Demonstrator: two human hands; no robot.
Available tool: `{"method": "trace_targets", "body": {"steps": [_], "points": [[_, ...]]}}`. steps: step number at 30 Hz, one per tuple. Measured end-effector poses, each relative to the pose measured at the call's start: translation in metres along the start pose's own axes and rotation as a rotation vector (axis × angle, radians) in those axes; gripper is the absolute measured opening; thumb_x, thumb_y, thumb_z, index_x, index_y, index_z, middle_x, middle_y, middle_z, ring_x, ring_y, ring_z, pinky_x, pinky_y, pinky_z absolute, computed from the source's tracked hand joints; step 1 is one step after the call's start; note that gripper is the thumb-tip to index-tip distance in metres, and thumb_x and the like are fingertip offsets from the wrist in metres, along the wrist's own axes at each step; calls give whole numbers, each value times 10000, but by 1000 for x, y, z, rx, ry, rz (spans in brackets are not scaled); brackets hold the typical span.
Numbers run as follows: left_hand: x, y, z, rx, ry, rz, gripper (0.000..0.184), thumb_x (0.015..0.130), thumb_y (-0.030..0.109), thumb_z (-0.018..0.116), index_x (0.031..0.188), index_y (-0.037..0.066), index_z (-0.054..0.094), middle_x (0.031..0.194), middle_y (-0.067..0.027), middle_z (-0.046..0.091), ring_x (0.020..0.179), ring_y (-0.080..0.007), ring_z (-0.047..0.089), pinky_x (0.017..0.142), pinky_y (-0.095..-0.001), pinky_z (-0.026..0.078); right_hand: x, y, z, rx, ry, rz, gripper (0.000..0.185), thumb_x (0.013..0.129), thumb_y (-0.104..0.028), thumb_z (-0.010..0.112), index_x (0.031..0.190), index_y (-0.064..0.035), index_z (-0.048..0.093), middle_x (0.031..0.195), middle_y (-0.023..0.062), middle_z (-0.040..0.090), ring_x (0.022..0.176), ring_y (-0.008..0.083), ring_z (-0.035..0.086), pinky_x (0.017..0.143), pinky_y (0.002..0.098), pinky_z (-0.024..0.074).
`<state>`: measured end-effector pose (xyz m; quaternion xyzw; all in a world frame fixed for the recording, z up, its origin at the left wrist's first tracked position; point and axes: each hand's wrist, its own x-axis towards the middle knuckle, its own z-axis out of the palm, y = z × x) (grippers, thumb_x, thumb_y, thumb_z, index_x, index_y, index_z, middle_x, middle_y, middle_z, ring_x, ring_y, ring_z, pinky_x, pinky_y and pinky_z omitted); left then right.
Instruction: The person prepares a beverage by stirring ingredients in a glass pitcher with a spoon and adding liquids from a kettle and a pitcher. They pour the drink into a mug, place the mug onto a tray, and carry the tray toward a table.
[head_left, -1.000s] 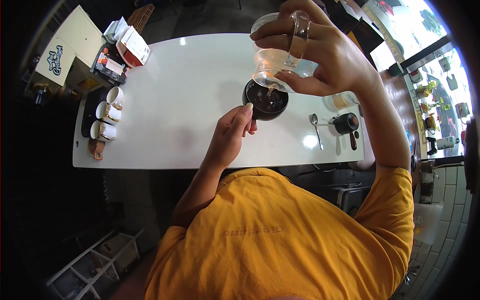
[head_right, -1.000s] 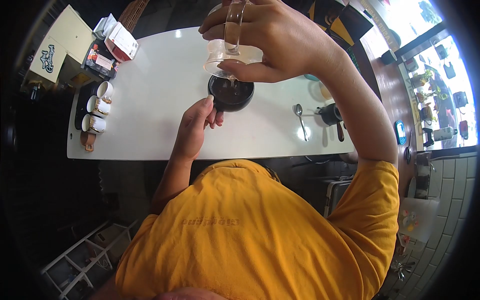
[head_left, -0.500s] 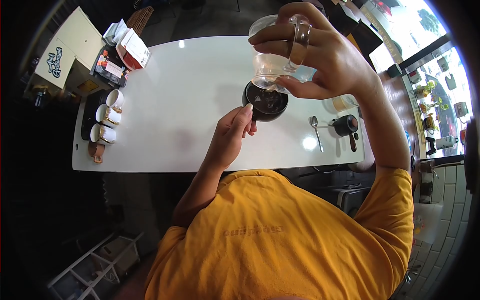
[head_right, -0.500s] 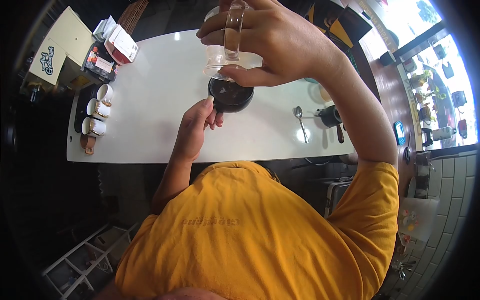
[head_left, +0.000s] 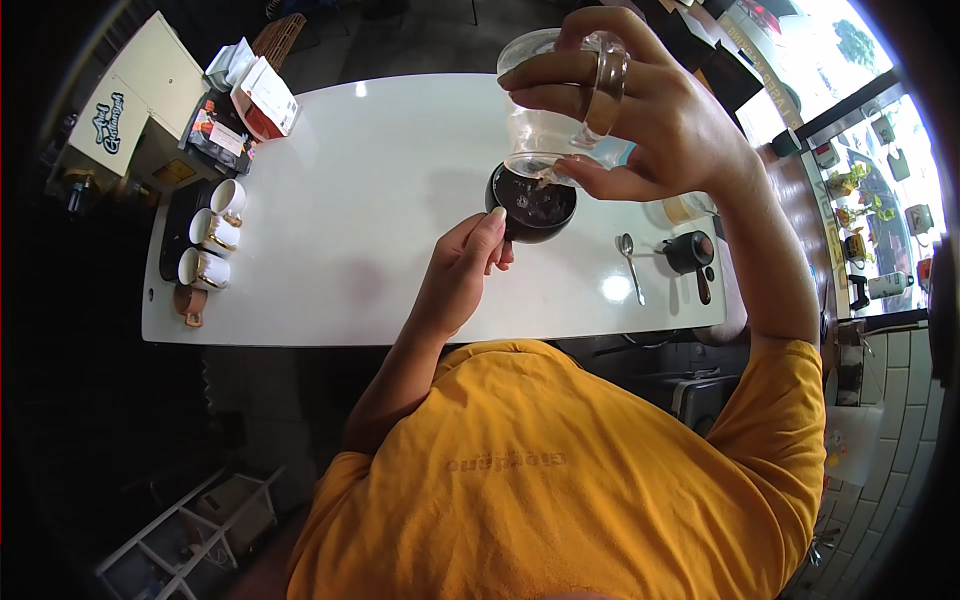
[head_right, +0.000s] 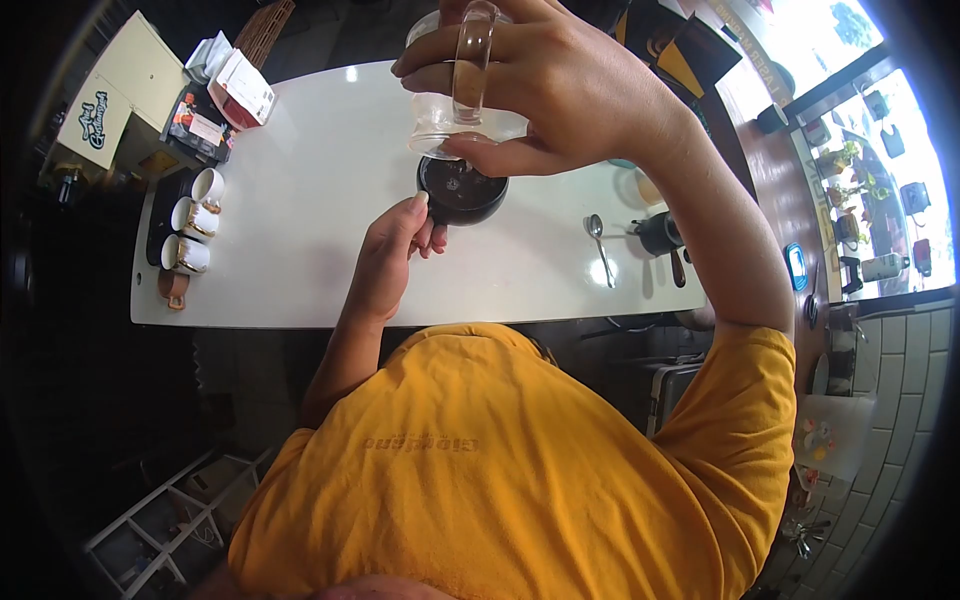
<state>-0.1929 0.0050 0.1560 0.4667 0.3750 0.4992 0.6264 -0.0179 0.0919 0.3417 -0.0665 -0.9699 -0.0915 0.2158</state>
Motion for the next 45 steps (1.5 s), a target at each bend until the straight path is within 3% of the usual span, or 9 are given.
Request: {"method": "trace_targets", "body": {"steps": [3,5,9,17,19,27,33,42,45], "points": [[-1,-2,0,-7,5,0,398,1001,340,412,695,87,438,682,-16,470,703,-120,473,657,-255,361,-2,4,4,15,124,-115,347,766,-253,713,976,22,692,1013,99,689,951,232,595,910,369,425],[0,-1,1,-12,7,7,398,1001,339,412,694,87,436,683,-16,471,706,-121,477,659,-256,362,1,-4,-4,-7,10,-1,350,763,-256,715,982,15,691,1015,95,689,952,230,591,902,365,428],[-2,-2,1,-1,4,20,384,997,328,416,705,82,456,697,-11,498,695,-101,468,656,-245,363,-1,2,1,-15,116,-115,353,762,-259,713,990,10,687,1020,92,691,942,227,598,888,366,435],[-2,-4,2,-5,-18,43,372,991,325,427,718,78,483,709,-4,521,680,-80,456,653,-237,363,-1,-6,-6,-37,17,-52,352,752,-240,706,1000,9,685,1029,99,693,922,240,611,867,383,451],[-2,-1,3,24,-30,44,393,1008,316,393,693,83,423,701,-24,467,728,-125,474,671,-259,365,-1,-7,-8,-52,34,-51,349,750,-236,703,997,9,686,1026,99,694,920,245,610,862,383,454],[-3,-1,6,26,-19,33,402,1010,322,392,688,85,421,702,-23,470,737,-130,483,679,-263,375,-5,-1,-4,-52,175,-167,342,745,-242,704,983,4,693,1018,95,695,909,253,598,849,381,460],[-2,-3,6,34,-27,37,407,1011,335,389,693,83,423,711,-32,489,733,-130,483,685,-264,380,-9,-4,-5,-62,62,-65,337,748,-246,705,977,1,692,1037,84,688,909,260,579,843,375,461],[-3,-5,7,22,-22,29,402,1008,332,397,696,81,430,717,-34,495,734,-131,483,691,-264,382,-14,4,1,-83,239,-195,338,756,-245,700,987,0,688,1036,83,685,938,254,564,835,369,461],[-2,-7,7,23,-24,25,398,1007,330,398,701,79,435,720,-34,498,736,-130,483,694,-265,384,-11,-10,-12,-49,36,-57,335,751,-239,705,982,2,691,1026,83,688,913,254,572,841,372,457]]}}
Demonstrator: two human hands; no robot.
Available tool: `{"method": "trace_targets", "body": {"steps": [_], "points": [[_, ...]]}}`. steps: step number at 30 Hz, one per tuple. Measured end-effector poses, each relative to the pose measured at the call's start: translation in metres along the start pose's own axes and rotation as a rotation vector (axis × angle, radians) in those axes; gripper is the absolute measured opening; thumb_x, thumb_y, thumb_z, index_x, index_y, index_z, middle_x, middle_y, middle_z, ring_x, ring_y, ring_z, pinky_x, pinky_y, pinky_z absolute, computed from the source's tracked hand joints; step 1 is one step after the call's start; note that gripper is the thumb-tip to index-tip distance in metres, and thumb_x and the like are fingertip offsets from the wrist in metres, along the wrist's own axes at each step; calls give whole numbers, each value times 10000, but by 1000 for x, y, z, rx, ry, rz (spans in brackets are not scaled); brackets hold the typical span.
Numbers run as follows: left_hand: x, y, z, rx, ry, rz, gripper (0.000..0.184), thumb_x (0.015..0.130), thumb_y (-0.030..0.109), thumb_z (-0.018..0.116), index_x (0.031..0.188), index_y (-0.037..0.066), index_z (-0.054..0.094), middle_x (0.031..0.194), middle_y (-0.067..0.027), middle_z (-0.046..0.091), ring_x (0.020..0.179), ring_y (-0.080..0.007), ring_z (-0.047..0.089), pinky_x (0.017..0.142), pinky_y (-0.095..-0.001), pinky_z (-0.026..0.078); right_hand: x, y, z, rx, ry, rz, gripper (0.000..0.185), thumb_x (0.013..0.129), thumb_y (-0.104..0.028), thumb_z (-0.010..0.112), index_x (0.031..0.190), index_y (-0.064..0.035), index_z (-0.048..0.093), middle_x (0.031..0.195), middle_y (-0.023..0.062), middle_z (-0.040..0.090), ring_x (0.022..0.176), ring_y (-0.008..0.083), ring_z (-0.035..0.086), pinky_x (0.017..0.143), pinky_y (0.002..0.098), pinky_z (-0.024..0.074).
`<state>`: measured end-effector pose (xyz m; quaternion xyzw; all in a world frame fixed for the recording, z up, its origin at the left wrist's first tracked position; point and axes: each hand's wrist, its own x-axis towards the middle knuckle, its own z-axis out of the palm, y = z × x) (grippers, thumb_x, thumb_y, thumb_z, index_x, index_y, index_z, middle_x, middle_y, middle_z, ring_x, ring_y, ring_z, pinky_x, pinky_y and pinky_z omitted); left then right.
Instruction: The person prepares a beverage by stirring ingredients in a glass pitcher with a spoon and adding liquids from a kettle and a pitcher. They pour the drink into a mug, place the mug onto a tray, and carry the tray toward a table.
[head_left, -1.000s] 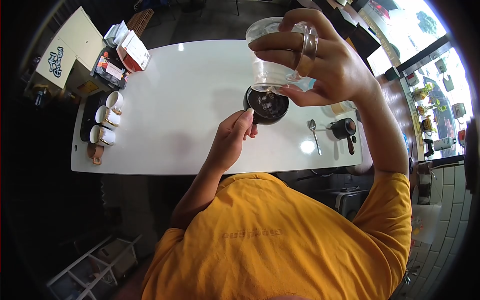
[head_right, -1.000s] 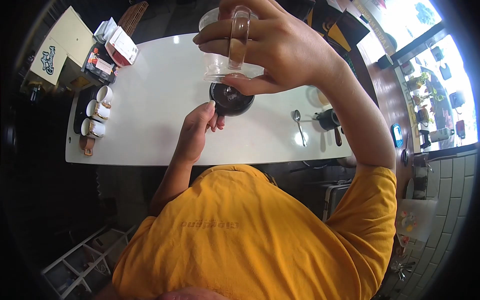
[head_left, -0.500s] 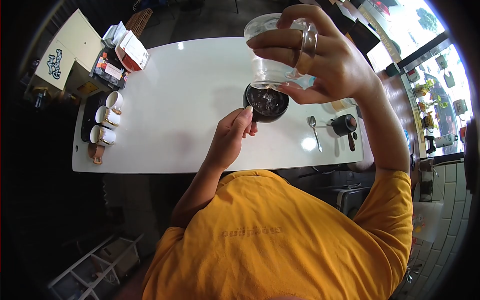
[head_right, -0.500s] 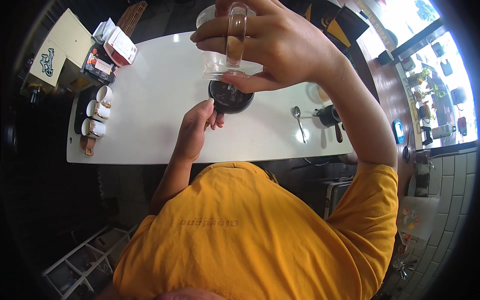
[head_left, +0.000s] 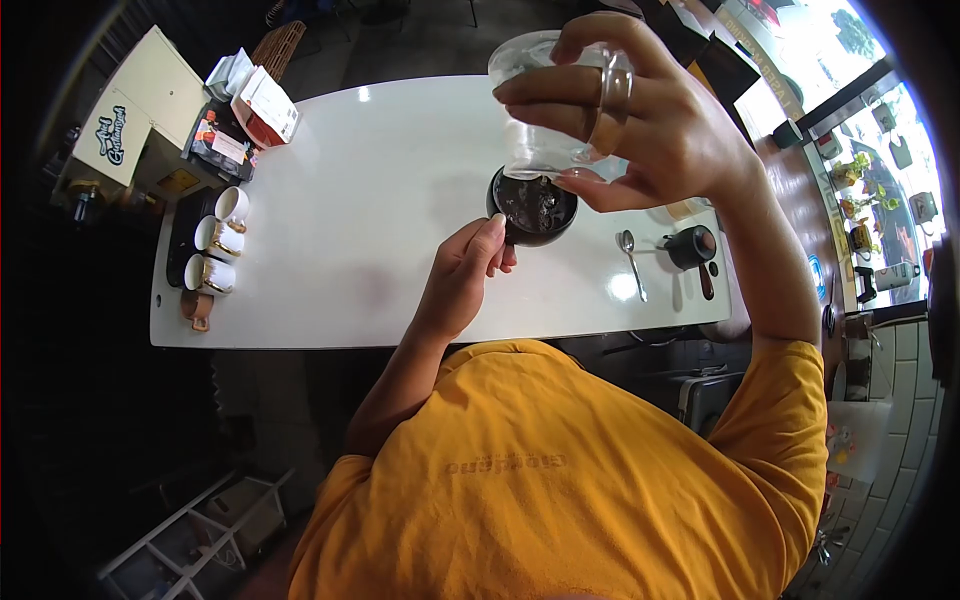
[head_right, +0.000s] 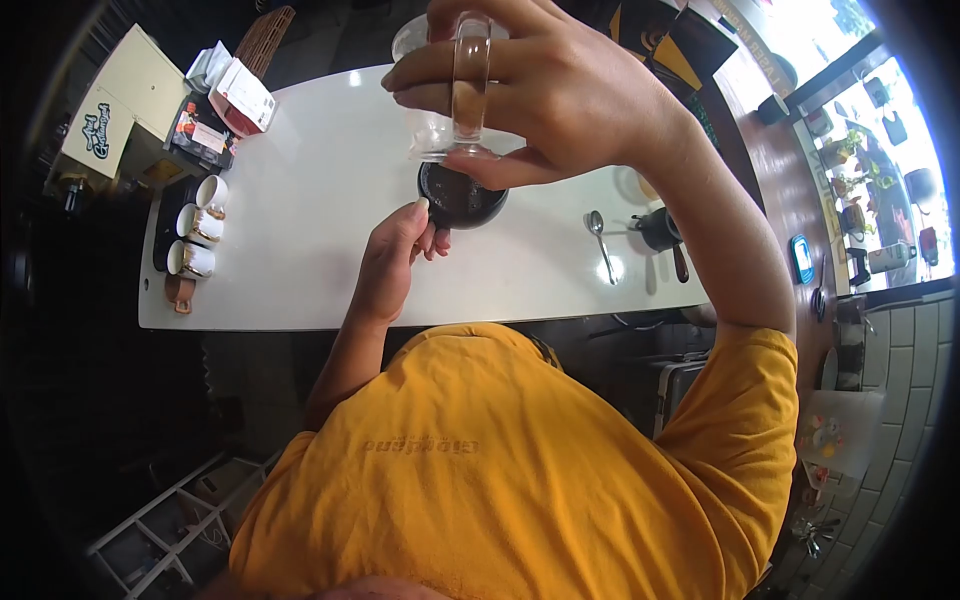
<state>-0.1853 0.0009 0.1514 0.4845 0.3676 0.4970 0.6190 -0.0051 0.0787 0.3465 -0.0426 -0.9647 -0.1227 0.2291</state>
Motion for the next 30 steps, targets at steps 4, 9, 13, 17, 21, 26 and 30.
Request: {"method": "trace_targets", "body": {"steps": [4,9,13,17,21,26,30], "points": [[-1,2,2,2,6,-14,388,1006,326,401,711,78,444,715,-29,490,740,-129,484,703,-267,390,0,0,1,-69,29,-11,313,766,-240,698,967,1,694,1015,83,690,921,257,572,851,377,451],[-1,-3,2,-6,-6,-6,385,1006,327,400,719,76,448,726,-36,504,740,-128,483,704,-267,392,-14,9,21,86,262,3,292,775,-238,691,948,-3,696,1009,80,692,935,258,567,850,380,452],[-1,-7,-2,5,-15,0,386,1005,326,402,713,76,443,734,-43,519,735,-128,484,696,-267,389,-9,9,10,-32,107,-21,303,762,-243,699,942,0,696,984,88,696,915,245,584,851,383,449],[-2,-7,0,-28,-2,4,384,991,318,426,703,69,472,696,-8,515,686,-88,469,668,-242,374,-5,-2,0,-32,46,65,304,753,-241,698,938,0,698,971,93,698,891,243,597,849,384,448],[-2,-7,-1,-24,-8,-3,386,997,310,420,700,67,465,692,-9,511,689,-90,468,670,-245,375,-12,1,8,-18,111,48,303,748,-244,699,938,-8,701,979,80,697,919,252,580,839,381,457],[-1,-13,-5,-34,-38,30,390,1004,308,412,709,59,473,695,-11,510,691,-89,459,670,-246,373,-16,1,14,-4,197,18,315,746,-237,699,947,6,698,973,98,698,878,247,601,839,377,451],[-1,-14,-7,-30,-59,2,394,1008,311,406,724,52,494,703,-11,517,688,-88,450,672,-247,375,-17,-5,14,31,130,86,326,746,-228,700,954,24,693,965,121,699,833,237,626,854,382,436]]}}
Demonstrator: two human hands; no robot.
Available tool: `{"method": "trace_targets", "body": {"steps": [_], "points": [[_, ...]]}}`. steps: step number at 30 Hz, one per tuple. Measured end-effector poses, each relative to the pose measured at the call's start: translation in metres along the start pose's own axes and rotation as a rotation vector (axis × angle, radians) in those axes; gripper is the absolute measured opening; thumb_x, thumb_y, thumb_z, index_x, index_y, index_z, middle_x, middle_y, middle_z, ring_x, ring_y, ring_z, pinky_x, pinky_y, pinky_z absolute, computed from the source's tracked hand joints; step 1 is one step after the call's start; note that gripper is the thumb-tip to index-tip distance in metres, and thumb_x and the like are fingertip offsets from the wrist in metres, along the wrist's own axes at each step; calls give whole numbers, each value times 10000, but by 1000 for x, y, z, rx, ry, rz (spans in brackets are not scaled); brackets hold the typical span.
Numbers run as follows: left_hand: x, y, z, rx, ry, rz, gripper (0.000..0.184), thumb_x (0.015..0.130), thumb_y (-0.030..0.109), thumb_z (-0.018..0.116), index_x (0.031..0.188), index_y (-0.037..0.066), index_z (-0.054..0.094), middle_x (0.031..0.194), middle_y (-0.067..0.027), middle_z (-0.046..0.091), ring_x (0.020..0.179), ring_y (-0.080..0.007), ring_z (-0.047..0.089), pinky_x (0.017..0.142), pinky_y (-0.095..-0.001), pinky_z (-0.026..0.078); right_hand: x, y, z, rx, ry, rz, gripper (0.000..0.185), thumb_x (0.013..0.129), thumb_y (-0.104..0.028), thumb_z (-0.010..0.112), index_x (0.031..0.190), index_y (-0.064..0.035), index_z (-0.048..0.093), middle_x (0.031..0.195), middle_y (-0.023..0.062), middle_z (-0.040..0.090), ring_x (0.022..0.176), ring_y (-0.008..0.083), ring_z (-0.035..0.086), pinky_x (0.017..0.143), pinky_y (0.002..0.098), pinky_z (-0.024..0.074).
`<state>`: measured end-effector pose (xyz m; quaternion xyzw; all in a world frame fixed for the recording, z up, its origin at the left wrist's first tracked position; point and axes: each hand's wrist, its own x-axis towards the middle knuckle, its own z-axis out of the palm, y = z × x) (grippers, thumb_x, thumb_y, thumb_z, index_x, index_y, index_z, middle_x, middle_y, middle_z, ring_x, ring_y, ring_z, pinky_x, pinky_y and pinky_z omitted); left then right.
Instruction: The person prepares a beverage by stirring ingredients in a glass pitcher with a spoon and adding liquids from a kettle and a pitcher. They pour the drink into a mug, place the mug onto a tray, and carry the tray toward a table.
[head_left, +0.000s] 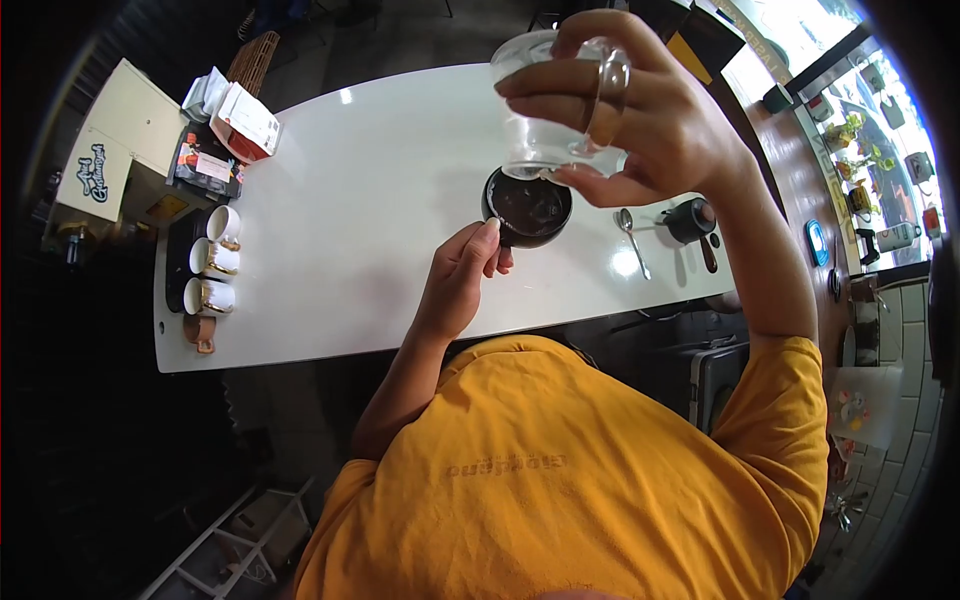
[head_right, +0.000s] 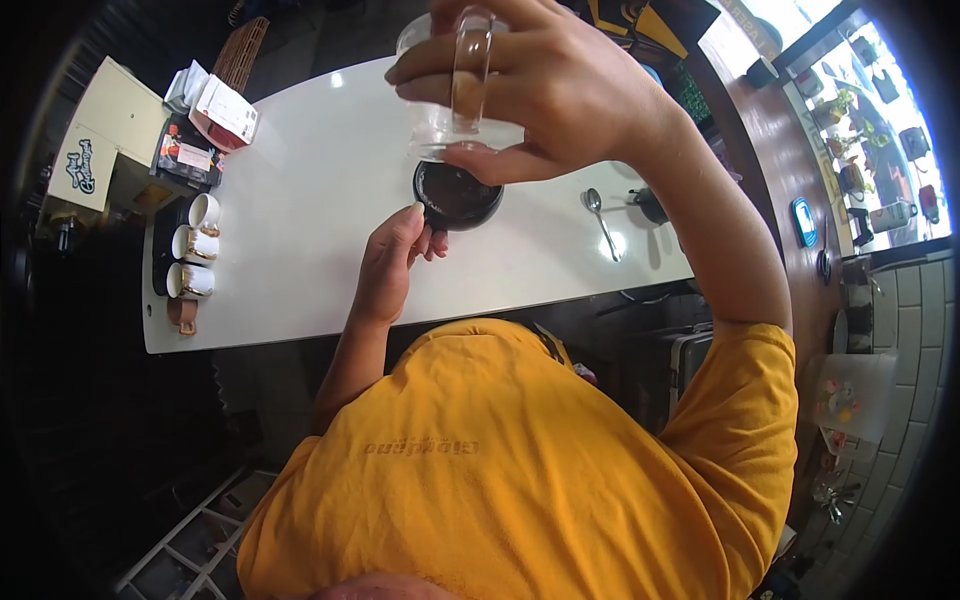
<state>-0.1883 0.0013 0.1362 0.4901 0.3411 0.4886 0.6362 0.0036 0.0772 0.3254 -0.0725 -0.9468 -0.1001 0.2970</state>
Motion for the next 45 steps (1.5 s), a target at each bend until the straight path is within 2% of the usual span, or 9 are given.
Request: {"method": "trace_targets", "body": {"steps": [4,11,13,14,16,20,25,34,45], "points": [[1,-3,-1,-1,-40,17,390,1014,308,396,745,49,512,723,-10,529,690,-85,442,672,-244,375,-13,9,6,-15,93,-43,346,736,-226,714,973,25,689,987,130,696,871,225,635,868,392,425],[4,-9,-7,66,-91,28,374,1019,309,387,767,57,499,752,-9,541,702,-81,437,676,-241,376,-68,14,18,-208,263,369,371,741,-225,689,1051,-20,681,1066,139,683,950,258,640,931,404,395],[5,-19,-11,62,-72,-14,364,1012,303,364,773,55,484,802,-56,568,764,-118,499,716,-266,397,-84,2,36,33,577,760,291,846,-194,589,1003,30,689,1029,112,683,971,210,605,927,344,411],[6,-23,-13,64,-73,-21,364,1012,303,364,773,55,484,802,-56,568,764,-118,499,716,-266,397,-95,-3,43,35,578,767,291,846,-194,589,1003,30,689,1029,112,683,971,210,605,927,344,411],[8,-33,-19,90,-70,-27,366,1015,305,358,773,55,472,829,-67,580,778,-126,509,724,-272,404,-127,-11,57,244,843,1125,311,876,-257,600,977,17,706,934,76,692,893,140,587,891,273,422],[10,-52,-28,100,-66,-43,365,1015,304,352,769,56,458,841,-76,586,793,-139,519,732,-284,412,-206,-22,104,365,1015,1454,406,911,-271,598,1046,108,651,928,49,636,863,107,532,820,246,406],[15,-76,-35,87,-20,-55,367,1019,304,351,776,50,457,827,-73,576,783,-145,518,725,-287,413,-255,-53,157,498,1087,1740,401,912,-283,603,1056,88,648,901,14,592,794,79,469,736,237,373],[22,-105,-48,34,22,-90,356,1017,306,352,766,67,433,823,-63,572,784,-133,513,727,-276,408,-273,-72,189,508,1076,1810,406,942,-255,563,1144,94,612,1106,108,638,1048,153,559,961,267,385],[23,-123,-56,16,77,-136,337,1008,286,355,755,74,422,824,-70,580,777,-139,519,726,-282,415,-277,-70,202,593,1126,1812,425,946,-266,562,1167,95,593,1127,95,617,1049,138,542,943,258,389]]}}
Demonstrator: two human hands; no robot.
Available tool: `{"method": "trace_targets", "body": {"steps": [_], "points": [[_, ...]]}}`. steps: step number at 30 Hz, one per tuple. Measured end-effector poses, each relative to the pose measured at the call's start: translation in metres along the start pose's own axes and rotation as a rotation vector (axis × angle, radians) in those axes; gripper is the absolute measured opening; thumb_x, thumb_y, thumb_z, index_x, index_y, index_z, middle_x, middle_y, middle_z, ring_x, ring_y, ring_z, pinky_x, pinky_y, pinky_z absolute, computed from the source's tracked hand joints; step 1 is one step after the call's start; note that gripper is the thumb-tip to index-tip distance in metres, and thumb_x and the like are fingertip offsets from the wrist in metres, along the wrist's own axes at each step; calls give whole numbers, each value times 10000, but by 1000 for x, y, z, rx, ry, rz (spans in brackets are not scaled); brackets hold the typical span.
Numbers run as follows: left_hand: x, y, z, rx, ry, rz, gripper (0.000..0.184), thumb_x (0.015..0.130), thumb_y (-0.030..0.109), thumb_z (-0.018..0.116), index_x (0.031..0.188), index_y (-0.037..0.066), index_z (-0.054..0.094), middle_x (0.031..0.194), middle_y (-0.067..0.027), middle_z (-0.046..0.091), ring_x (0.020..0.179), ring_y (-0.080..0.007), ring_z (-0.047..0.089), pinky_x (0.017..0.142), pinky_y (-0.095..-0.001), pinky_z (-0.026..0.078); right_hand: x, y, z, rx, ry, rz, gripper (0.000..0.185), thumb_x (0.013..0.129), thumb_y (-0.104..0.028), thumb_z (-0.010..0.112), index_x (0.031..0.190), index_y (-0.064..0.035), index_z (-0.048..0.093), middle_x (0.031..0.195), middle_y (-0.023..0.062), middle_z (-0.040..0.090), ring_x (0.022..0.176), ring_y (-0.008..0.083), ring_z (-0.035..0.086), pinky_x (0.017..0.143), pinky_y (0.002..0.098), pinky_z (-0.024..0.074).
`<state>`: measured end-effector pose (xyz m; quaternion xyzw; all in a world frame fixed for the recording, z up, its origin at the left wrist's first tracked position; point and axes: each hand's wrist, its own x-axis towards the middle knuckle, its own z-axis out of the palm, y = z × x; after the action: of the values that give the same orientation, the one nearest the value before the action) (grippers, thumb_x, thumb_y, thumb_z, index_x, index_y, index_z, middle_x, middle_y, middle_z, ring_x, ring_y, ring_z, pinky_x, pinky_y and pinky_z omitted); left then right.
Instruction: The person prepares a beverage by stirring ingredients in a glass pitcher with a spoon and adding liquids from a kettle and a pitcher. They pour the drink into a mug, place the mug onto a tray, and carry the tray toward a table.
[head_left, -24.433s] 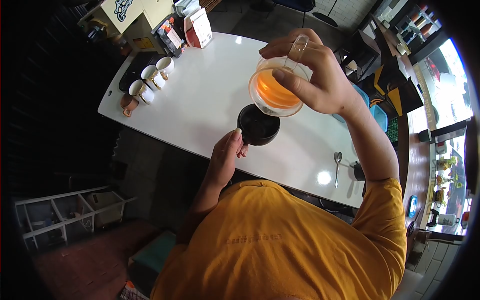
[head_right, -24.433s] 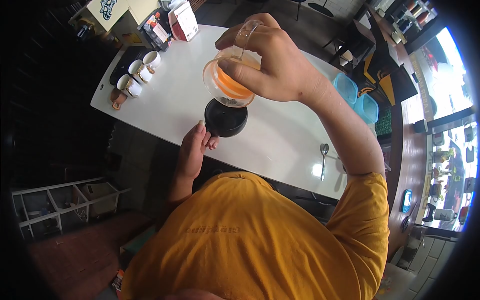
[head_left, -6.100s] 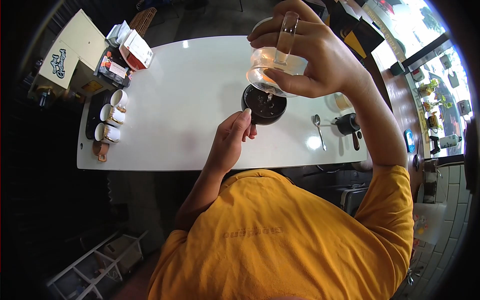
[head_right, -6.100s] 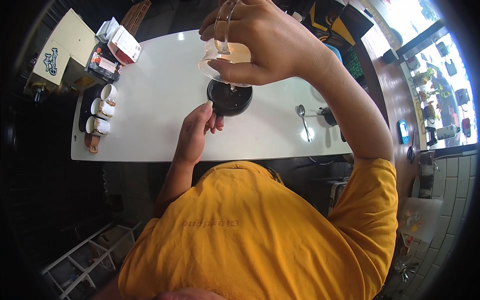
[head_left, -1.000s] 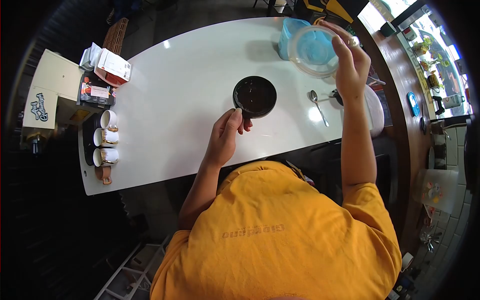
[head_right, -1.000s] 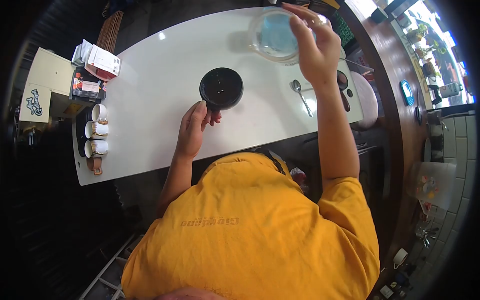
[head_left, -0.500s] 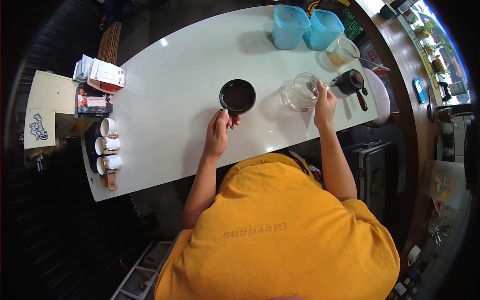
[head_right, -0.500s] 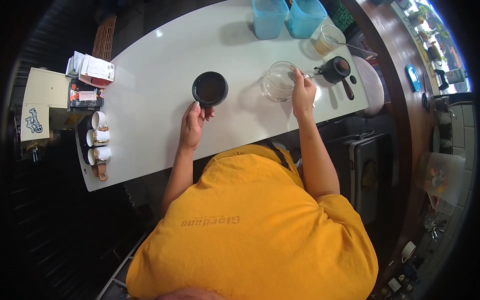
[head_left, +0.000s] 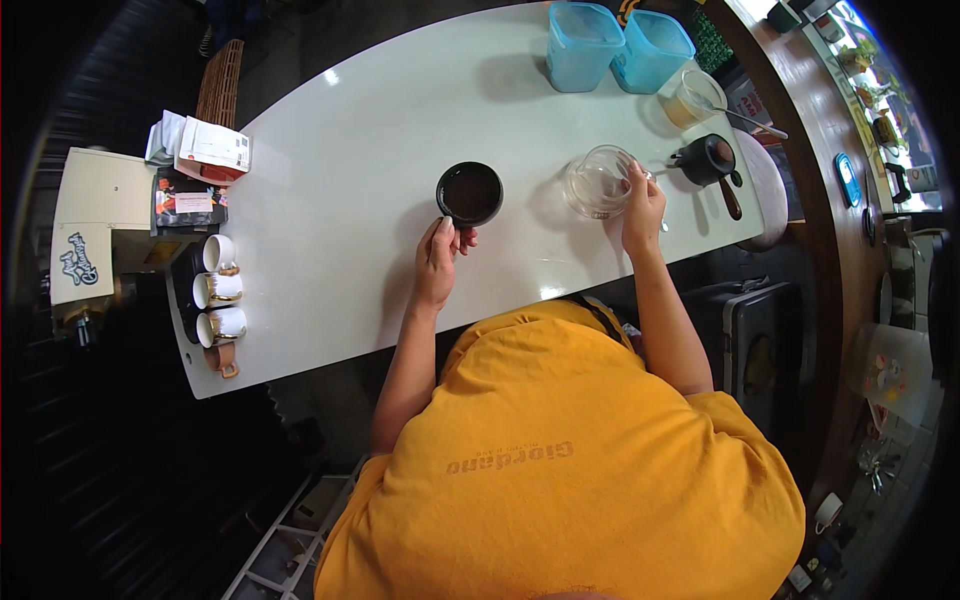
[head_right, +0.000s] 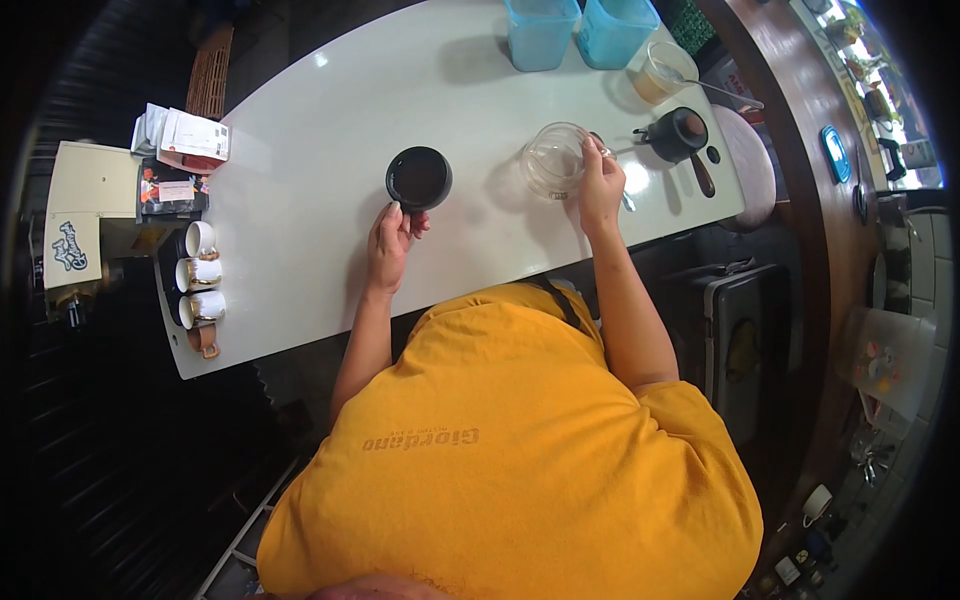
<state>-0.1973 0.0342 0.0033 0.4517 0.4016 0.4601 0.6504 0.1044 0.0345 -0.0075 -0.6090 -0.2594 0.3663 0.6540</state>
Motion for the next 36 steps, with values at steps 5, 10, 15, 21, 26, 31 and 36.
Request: {"method": "trace_targets", "body": {"steps": [5,10,15,21,26,31,36], "points": [[0,0,0,-8,-8,-2,334,1010,281,351,756,74,420,827,-71,578,780,-142,517,728,-283,415,4,5,-2,9,14,16,463,942,-305,567,1164,100,587,1124,102,613,1035,141,543,931,255,390],[-1,5,3,3,-15,0,332,1009,281,348,761,71,414,831,-76,572,786,-147,516,735,-286,415,3,5,-1,28,8,-30,454,942,-328,566,1117,89,609,1076,89,617,1001,131,545,904,252,395],[-1,6,3,-2,-27,-6,332,1007,281,341,759,69,409,829,-81,571,787,-154,515,739,-292,416,-6,-7,6,-13,23,-10,502,965,-364,521,1174,88,583,1180,114,596,1112,155,523,976,271,363],[-2,5,3,-3,-34,-19,331,1004,282,342,758,71,408,825,-83,572,783,-157,519,739,-294,419,-20,-4,0,-29,38,-118,523,999,-371,438,1226,87,549,1268,152,561,1202,200,489,1043,306,326],[-4,2,1,-10,-39,-36,338,1006,289,344,756,71,409,824,-83,571,784,-157,521,736,-296,421,-63,10,-21,-359,184,-258,324,975,-199,465,1155,40,588,1127,145,597,1105,221,518,965,315,374],[-5,-3,-4,-16,-57,-51,337,1004,295,345,753,78,402,841,-92,580,792,-165,529,739,-298,422,-100,27,-23,-288,115,-505,120,860,-46,583,968,7,591,991,117,583,978,197,533,809,278,397],[-7,-4,-8,-5,-69,-57,333,1002,304,344,758,84,397,857,-100,591,799,-172,536,744,-302,421,-90,-7,22,-481,-483,-560,368,759,-78,714,1098,-10,587,1119,147,577,930,253,593,803,324,470]]}}
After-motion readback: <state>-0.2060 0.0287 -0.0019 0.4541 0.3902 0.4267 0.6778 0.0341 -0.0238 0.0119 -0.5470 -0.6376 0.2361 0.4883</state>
